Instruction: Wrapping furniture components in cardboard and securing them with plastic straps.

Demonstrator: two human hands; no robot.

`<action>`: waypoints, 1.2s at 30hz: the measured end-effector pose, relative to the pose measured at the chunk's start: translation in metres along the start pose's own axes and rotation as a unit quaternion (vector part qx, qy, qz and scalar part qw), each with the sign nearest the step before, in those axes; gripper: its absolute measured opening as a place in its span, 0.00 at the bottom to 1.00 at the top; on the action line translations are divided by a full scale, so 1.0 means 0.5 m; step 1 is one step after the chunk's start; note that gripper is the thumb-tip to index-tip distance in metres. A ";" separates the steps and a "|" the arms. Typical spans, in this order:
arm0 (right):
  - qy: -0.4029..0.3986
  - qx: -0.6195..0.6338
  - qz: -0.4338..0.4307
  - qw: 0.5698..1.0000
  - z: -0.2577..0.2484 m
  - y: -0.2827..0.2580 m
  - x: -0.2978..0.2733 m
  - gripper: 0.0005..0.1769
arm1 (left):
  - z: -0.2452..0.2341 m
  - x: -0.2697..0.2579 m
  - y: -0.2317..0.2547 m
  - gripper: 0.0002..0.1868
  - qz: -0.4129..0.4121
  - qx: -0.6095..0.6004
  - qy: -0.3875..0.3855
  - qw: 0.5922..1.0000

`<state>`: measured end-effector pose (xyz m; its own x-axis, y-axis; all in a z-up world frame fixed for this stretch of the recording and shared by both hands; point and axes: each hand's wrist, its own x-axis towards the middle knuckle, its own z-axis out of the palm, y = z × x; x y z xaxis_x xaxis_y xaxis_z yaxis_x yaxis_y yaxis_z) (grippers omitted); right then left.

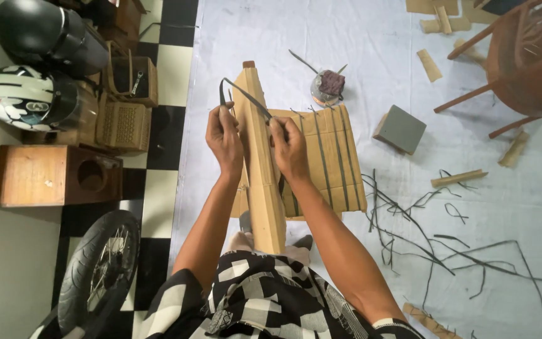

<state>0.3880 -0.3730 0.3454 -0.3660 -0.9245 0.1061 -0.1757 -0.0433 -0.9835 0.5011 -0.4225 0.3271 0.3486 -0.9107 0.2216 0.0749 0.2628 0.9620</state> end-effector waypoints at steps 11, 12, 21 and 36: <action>0.080 -0.131 0.054 0.987 0.072 0.077 0.175 0.17 | 0.082 0.073 -0.068 0.15 -0.231 -0.042 0.036 0.971; 0.087 -0.150 0.060 0.983 0.075 0.088 0.188 0.19 | 0.084 0.074 -0.080 0.15 -0.246 -0.023 0.042 0.968; 0.083 -0.177 0.173 0.965 0.095 0.139 0.208 0.24 | 0.083 0.078 -0.142 0.14 -0.280 0.051 0.052 0.957; 0.043 -0.074 0.216 0.973 0.067 0.021 0.083 0.19 | 0.064 0.017 -0.046 0.18 -0.291 0.026 0.021 0.956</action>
<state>0.4016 -0.4243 0.3347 -0.5094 -0.8087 -0.2941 -0.1157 0.4031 -0.9078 0.4724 -0.4466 0.3122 0.2997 -0.8838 -0.3591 0.2223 -0.3014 0.9272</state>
